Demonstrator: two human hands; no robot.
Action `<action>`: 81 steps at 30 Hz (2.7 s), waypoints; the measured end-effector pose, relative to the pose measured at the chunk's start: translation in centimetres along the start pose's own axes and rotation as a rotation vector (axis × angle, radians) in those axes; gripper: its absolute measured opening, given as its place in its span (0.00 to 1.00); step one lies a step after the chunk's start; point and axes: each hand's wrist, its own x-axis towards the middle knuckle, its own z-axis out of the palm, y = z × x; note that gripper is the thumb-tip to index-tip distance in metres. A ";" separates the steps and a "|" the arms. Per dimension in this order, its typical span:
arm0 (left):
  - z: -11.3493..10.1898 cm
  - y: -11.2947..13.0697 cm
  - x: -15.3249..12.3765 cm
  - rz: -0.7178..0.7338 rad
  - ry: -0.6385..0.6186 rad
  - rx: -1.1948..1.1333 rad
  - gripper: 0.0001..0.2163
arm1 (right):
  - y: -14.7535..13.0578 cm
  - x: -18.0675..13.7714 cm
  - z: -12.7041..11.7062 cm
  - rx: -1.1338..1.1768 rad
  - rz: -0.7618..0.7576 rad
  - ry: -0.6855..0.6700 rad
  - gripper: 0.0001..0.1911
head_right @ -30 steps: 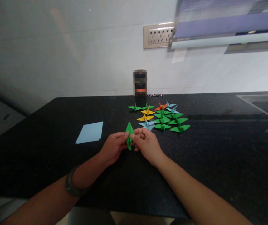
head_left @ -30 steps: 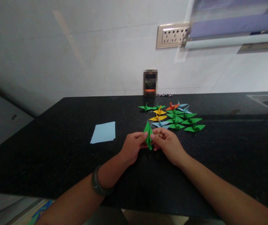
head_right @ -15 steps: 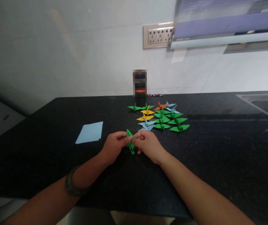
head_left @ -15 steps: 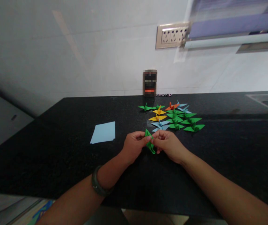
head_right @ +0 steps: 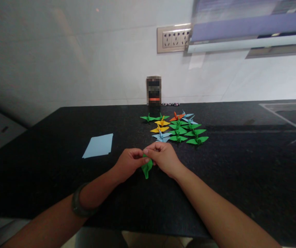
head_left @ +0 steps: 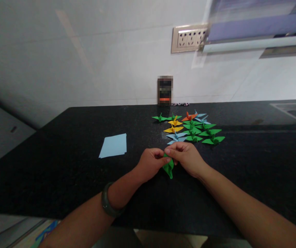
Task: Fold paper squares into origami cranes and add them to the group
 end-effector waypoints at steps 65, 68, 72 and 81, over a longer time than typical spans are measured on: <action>-0.4 0.7 -0.2 0.185 0.051 0.382 0.15 | -0.7 -0.4 0.2 -0.114 -0.045 0.019 0.07; -0.5 0.7 -0.3 0.177 0.057 0.348 0.15 | -0.7 -0.4 0.1 -0.092 -0.053 -0.006 0.08; -0.5 0.8 -0.4 0.196 0.058 0.367 0.14 | -0.7 -0.4 0.1 -0.058 -0.040 -0.033 0.10; -0.3 0.7 -0.2 0.157 -0.084 0.347 0.12 | -0.2 0.0 -0.3 -0.290 -0.123 0.005 0.14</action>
